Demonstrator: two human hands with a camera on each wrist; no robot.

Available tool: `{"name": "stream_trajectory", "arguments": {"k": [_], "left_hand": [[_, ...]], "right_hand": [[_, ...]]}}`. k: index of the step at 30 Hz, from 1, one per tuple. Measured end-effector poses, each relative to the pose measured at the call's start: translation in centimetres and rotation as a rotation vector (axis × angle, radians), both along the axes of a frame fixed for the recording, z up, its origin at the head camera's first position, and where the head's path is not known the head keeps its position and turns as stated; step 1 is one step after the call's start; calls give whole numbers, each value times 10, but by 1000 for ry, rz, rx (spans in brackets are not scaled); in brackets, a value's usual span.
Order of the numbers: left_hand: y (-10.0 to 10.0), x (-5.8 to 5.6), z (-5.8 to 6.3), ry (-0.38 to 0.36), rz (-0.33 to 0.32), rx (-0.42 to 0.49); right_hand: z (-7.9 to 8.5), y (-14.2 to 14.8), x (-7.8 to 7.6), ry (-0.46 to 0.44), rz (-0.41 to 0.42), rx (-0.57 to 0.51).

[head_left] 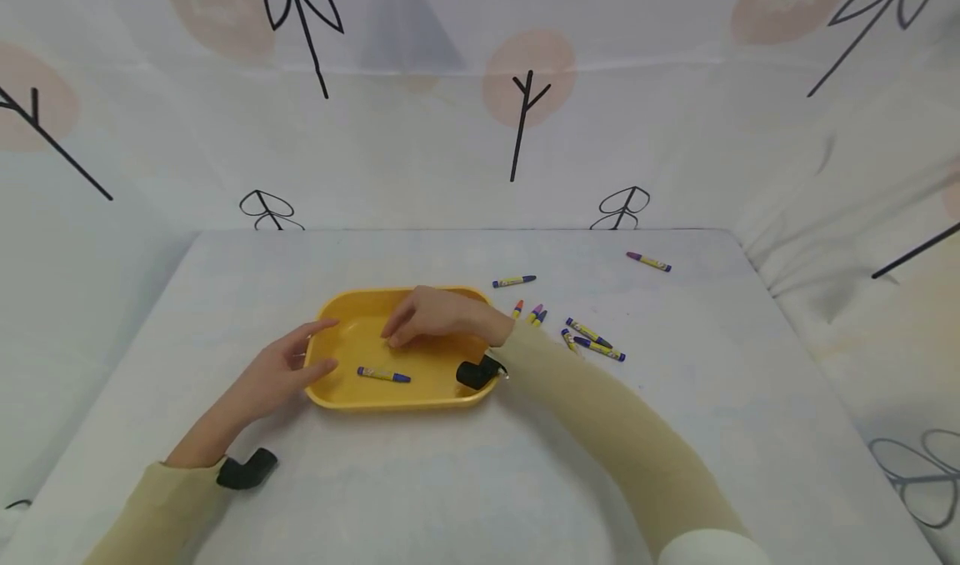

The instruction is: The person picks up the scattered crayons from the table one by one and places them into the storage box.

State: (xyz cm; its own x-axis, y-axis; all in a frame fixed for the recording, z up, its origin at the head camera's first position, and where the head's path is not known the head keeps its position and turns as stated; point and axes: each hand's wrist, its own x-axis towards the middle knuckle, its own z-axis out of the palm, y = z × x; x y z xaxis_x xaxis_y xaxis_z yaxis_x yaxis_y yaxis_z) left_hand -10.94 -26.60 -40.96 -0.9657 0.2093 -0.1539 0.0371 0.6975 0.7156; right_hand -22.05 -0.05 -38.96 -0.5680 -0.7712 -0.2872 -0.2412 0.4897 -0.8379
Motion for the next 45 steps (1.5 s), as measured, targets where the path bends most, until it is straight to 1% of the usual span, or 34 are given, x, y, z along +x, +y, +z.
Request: {"name": "stream_trajectory", "arguments": {"k": [3, 6, 9, 11, 14, 19, 20, 22, 25, 30, 34, 37, 39, 41, 45], "left_hand": [[0, -1, 0, 19, -14, -21], [0, -2, 0, 37, -23, -40], [-1, -2, -1, 44, -23, -45], [-2, -1, -1, 40, -19, -44], [-2, 1, -1, 40, -17, -40], [-2, 2, -3, 54, -19, -31], [-1, 2, -4, 52, -19, -29], [0, 2, -5, 45, -18, -26], [3, 1, -6, 39, -16, -20], [4, 1, -8, 50, -20, -18], [6, 0, -7, 48, -20, -25], [6, 0, -7, 49, -22, -29], [5, 0, -7, 51, -23, -25], [5, 0, -8, 56, -28, -18], [6, -1, -8, 62, -32, -11]], "right_hand": [[9, 9, -1, -66, -41, -48], [20, 27, -4, -134, -97, -116], [29, 52, -10, -140, -150, -164], [32, 72, -16, -124, -202, -179], [35, 108, -28, -100, -308, -192], [34, 177, -51, -43, -565, -216], [34, 191, -54, -38, -617, -221], [31, 220, -58, -13, -701, -194], [27, 259, -60, 6, -784, -147], [15, 309, -60, 33, -877, -52], [-1, 336, -60, 111, -902, 90], [-13, 346, -60, 166, -911, 166], [-19, 349, -60, 178, -926, 186], [-24, 350, -60, 187, -937, 206], [-28, 349, -58, 233, -918, 261]]}}
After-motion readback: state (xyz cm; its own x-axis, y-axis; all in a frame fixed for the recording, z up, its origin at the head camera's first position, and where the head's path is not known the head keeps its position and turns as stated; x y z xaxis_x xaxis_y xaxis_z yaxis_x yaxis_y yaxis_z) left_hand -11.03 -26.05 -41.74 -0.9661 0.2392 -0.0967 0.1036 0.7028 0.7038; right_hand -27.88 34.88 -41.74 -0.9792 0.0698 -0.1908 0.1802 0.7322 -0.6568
